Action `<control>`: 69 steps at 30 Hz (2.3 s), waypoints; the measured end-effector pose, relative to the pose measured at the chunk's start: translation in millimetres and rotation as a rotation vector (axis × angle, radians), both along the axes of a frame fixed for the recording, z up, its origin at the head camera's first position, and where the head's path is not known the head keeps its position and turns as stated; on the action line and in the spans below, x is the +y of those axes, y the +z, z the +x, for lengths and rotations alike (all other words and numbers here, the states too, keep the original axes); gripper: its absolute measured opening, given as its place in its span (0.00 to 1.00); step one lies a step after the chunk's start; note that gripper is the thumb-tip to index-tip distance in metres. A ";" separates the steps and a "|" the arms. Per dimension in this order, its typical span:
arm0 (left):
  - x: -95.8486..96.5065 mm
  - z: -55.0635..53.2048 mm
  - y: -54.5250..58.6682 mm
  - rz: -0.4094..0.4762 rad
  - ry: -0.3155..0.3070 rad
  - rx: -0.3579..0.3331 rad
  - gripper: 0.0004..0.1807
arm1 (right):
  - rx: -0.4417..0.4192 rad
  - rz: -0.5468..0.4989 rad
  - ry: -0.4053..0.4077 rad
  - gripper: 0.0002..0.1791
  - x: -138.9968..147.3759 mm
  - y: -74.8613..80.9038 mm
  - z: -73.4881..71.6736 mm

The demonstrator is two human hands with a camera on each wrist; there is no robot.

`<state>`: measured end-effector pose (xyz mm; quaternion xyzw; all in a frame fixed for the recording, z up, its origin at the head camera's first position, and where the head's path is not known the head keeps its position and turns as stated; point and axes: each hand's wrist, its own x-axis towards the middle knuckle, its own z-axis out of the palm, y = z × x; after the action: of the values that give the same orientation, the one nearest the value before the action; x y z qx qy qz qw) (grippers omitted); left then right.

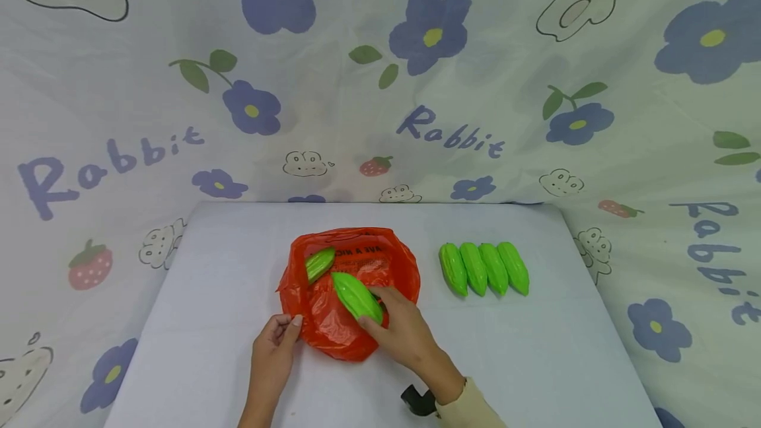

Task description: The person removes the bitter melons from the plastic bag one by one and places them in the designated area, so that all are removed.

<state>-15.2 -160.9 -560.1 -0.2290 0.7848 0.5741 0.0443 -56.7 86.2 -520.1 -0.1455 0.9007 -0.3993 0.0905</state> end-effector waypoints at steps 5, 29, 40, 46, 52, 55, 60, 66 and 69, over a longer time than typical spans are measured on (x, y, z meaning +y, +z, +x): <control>-2.1 0.2 1.6 -0.019 -0.003 -0.022 0.23 | 0.034 -0.021 -0.020 0.30 12.2 -1.9 4.0; -1.2 -0.4 0.7 -0.025 -0.002 -0.025 0.23 | -0.009 -0.223 -0.092 0.30 56.0 -10.1 14.4; -3.8 -0.1 -0.9 -0.025 0.004 -0.021 0.23 | -0.027 -0.250 -0.224 0.30 74.7 -16.0 18.4; -3.9 -1.6 -1.4 -0.021 -0.009 -0.028 0.24 | -0.006 -0.241 -0.272 0.30 88.3 -19.8 23.3; -3.2 -1.6 -2.5 -0.034 0.000 -0.034 0.22 | 0.031 -0.231 -0.311 0.30 101.6 -23.1 25.9; -3.1 -1.7 -3.2 -0.029 -0.006 -0.031 0.23 | 0.044 -0.220 -0.340 0.30 109.4 -25.3 26.5; -2.9 -1.7 -3.5 -0.023 -0.008 -0.035 0.24 | 0.047 -0.176 -0.405 0.32 122.8 -30.5 29.5; -2.5 -1.9 -4.3 -0.015 -0.001 -0.042 0.22 | 0.058 -0.147 -0.448 0.32 134.5 -36.1 35.1; -2.7 -2.3 -4.5 -0.013 -0.004 -0.043 0.23 | 0.083 -0.135 -0.460 0.32 140.2 -37.1 36.2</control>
<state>-17.5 -163.7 -564.7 -0.2400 0.7879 0.5637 0.0610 -20.6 226.4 -557.2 0.0416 0.8844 -0.4623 -0.0499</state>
